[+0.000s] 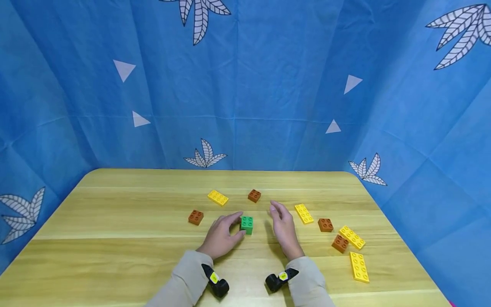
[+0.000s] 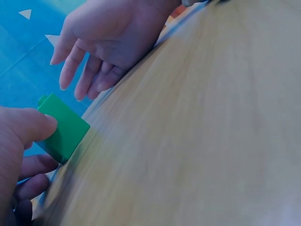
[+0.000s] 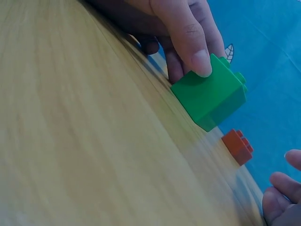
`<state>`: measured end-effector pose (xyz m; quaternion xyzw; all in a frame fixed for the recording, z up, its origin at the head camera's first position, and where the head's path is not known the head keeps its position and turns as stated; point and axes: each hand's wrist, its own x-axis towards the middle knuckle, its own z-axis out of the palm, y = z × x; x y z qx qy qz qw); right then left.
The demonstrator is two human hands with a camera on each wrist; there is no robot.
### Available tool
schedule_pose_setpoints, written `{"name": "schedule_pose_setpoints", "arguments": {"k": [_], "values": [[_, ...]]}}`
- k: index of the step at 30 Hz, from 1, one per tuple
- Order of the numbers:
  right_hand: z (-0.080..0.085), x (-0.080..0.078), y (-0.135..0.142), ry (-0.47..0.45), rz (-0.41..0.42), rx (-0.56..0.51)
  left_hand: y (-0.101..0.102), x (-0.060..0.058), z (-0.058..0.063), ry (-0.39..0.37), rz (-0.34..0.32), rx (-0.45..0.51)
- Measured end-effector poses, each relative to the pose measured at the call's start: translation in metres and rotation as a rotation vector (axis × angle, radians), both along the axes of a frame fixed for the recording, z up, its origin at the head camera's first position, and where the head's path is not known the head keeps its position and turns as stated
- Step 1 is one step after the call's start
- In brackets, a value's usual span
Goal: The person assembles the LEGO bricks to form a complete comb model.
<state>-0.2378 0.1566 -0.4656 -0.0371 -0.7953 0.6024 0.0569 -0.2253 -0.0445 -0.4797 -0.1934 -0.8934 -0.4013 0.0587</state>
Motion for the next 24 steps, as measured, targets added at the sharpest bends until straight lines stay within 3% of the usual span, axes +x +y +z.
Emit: {"name": "schedule_pose_setpoints", "arguments": {"k": [14,24], "values": [[-0.0093,0.0053,-0.0004,0.043,-0.007,0.017,0.0005,0.0012,-0.0059,-0.075,0.006,0.081],[-0.0069,0.0055,-0.0029,0.079,-0.016,0.053,-0.0014,0.0019,-0.0001,-0.070,-0.020,0.087]]}}
